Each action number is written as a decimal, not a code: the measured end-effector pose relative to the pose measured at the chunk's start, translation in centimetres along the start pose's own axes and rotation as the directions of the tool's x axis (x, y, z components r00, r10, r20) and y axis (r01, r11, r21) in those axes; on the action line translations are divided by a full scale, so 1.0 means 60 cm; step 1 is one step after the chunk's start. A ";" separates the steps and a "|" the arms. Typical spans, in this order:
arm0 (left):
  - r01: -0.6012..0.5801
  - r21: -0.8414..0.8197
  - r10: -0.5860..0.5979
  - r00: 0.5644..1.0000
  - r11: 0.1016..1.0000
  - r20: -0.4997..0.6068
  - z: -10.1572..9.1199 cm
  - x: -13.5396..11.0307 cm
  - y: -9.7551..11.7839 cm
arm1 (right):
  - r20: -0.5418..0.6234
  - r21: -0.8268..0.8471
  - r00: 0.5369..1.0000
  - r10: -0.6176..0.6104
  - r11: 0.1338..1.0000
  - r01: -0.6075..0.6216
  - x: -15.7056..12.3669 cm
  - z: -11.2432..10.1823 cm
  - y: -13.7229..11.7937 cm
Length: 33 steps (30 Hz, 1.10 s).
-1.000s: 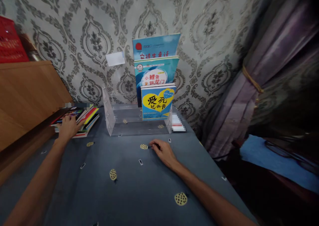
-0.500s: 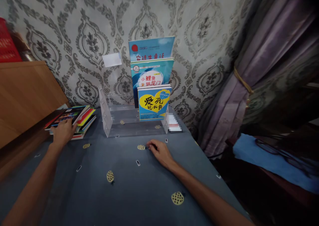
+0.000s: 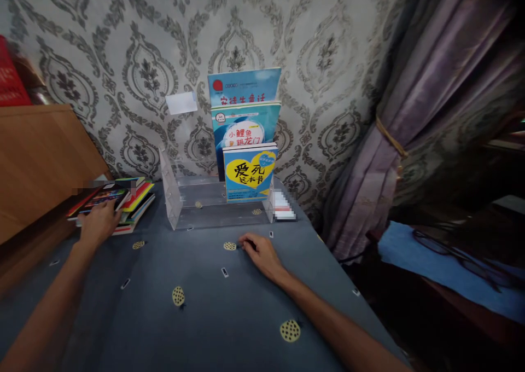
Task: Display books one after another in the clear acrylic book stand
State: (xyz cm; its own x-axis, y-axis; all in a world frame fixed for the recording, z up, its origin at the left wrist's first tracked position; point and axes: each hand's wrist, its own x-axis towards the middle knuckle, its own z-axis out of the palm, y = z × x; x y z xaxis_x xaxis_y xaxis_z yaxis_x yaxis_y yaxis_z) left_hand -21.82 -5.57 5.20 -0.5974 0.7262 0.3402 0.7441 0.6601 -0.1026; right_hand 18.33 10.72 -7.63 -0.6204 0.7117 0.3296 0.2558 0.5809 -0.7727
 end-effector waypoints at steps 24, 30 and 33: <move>-0.092 0.011 0.093 0.994 0.996 -0.056 0.006 -0.033 -0.025 | 0.025 0.029 0.999 0.022 0.999 -0.023 0.003 -0.002 0.002; -0.163 0.071 0.168 0.983 0.984 -0.074 -0.001 -0.051 -0.018 | 0.021 0.026 1.000 0.002 1.000 -0.003 0.003 -0.001 0.005; -0.143 0.089 0.151 0.985 0.986 -0.085 0.010 -0.059 -0.016 | 0.024 0.028 1.000 0.000 1.000 0.000 0.003 -0.002 0.003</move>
State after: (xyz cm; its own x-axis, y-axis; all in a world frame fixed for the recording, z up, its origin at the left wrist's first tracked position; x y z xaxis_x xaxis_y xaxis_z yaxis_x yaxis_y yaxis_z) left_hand -20.61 -8.66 3.51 -0.4508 0.7983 0.3994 0.7924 0.5639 -0.2327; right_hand 18.36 10.97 -7.65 -0.6382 0.7017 0.3167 0.2352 0.5694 -0.7877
